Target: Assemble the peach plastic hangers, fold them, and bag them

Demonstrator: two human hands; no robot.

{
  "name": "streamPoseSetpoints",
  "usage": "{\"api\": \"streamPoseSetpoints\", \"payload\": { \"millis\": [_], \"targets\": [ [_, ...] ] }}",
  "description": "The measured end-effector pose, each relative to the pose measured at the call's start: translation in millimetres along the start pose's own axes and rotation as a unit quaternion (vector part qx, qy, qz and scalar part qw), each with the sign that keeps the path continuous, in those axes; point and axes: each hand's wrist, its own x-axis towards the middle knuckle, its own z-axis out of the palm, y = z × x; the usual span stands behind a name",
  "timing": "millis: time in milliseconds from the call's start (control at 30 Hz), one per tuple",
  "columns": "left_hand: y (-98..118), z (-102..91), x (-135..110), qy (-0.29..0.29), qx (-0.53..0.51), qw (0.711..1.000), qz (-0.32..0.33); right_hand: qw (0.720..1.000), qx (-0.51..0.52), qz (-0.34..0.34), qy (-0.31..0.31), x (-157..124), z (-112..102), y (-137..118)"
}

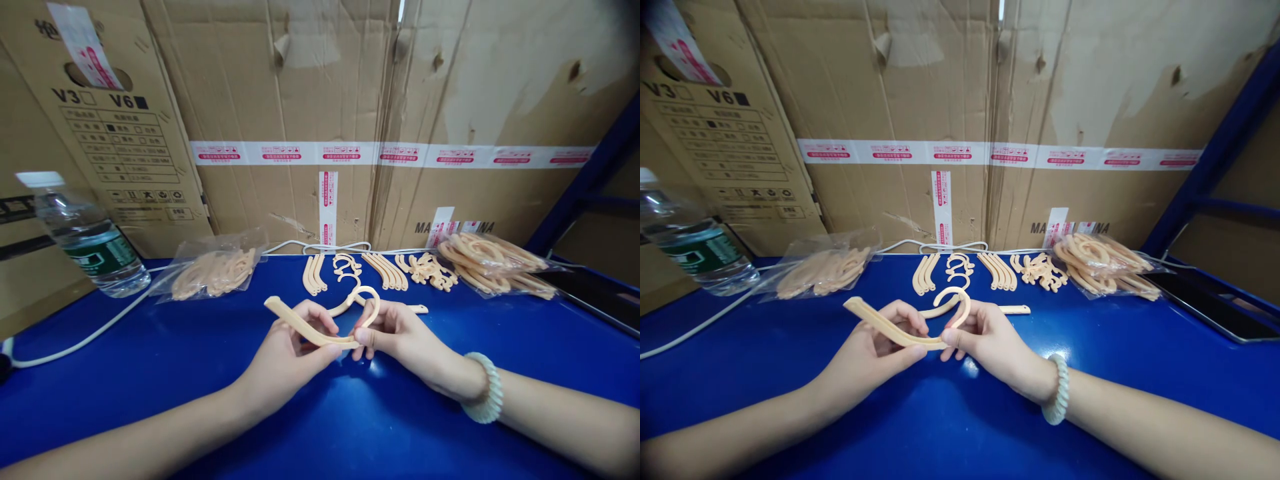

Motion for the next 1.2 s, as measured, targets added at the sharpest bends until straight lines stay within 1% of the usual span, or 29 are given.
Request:
{"api": "streamPoseSetpoints", "payload": {
  "millis": [100, 200, 267, 400, 433, 500, 533, 600, 633, 667, 700, 733, 767, 833, 867, 967, 1033, 1133, 1200],
  "targets": [
    [0, -0.7, 2, 0.029, -0.032, 0.999, -0.026, 0.999, -0.022, -0.036, 0.014, -1, 0, 0],
    [-2, 0.0, 3, 0.036, -0.045, 0.998, -0.037, 0.997, -0.039, -0.067, 0.022, -1, 0, 2],
    [-3, 2.0, 2, 0.018, -0.055, 0.998, -0.032, 0.997, -0.044, -0.063, 0.01, -2, 0, 5],
    [-3, 6.1, 0, -0.048, -0.071, 0.996, -0.033, 0.998, -0.04, -0.039, -0.022, -3, 4, 9],
    [-2, 6.5, 0, -0.053, -0.073, 0.995, -0.039, 0.998, -0.039, -0.039, -0.029, -3, 5, 8],
    [-2, 6.1, 0, -0.045, -0.076, 0.995, -0.054, 0.997, -0.036, -0.052, -0.034, -3, 3, 2],
    [-1, 5.6, 0, -0.036, -0.077, 0.995, -0.061, 0.997, -0.034, -0.068, -0.025, -2, 0, -2],
    [-2, 4.3, 1, -0.018, -0.077, 0.994, -0.069, 0.992, -0.05, -0.114, 0.018, 2, -13, -13],
    [-2, 3.7, 2, -0.011, -0.075, 0.995, -0.07, 0.985, -0.083, -0.142, 0.047, 5, -23, -17],
    [-2, 3.2, 2, -0.005, -0.074, 0.995, -0.068, 0.972, -0.145, -0.171, 0.074, 9, -34, -22],
    [-3, 2.9, 3, -0.001, -0.074, 0.995, -0.067, 0.949, -0.231, -0.194, 0.092, 13, -46, -25],
    [-3, 2.6, 3, -0.001, -0.076, 0.995, -0.066, 0.908, -0.345, -0.218, 0.096, 17, -58, -27],
    [-3, 2.5, 3, -0.001, -0.077, 0.995, -0.066, 0.85, -0.46, -0.241, 0.091, 21, -70, -27],
    [-2, 2.6, 3, -0.001, -0.08, 0.995, -0.067, 0.796, -0.543, -0.256, 0.072, 28, -90, -25],
    [-2, 2.7, 3, 0.0, -0.081, 0.994, -0.068, 0.78, -0.566, -0.26, 0.06, 31, -97, -23],
    [-1, 3.3, 3, 0.006, -0.086, 0.994, -0.071, 0.763, -0.59, -0.262, 0.028, 36, -105, -15],
    [0, 3.6, 3, 0.006, -0.09, 0.993, -0.071, 0.765, -0.586, -0.267, 0.02, 38, -104, -12],
    [1, 3.5, 3, 0.005, -0.094, 0.993, -0.07, 0.785, -0.551, -0.281, 0.037, 38, -100, -12],
    [2, 3.2, 3, 0.005, -0.095, 0.993, -0.07, 0.804, -0.513, -0.291, 0.076, 36, -97, -14]
  ]
}}
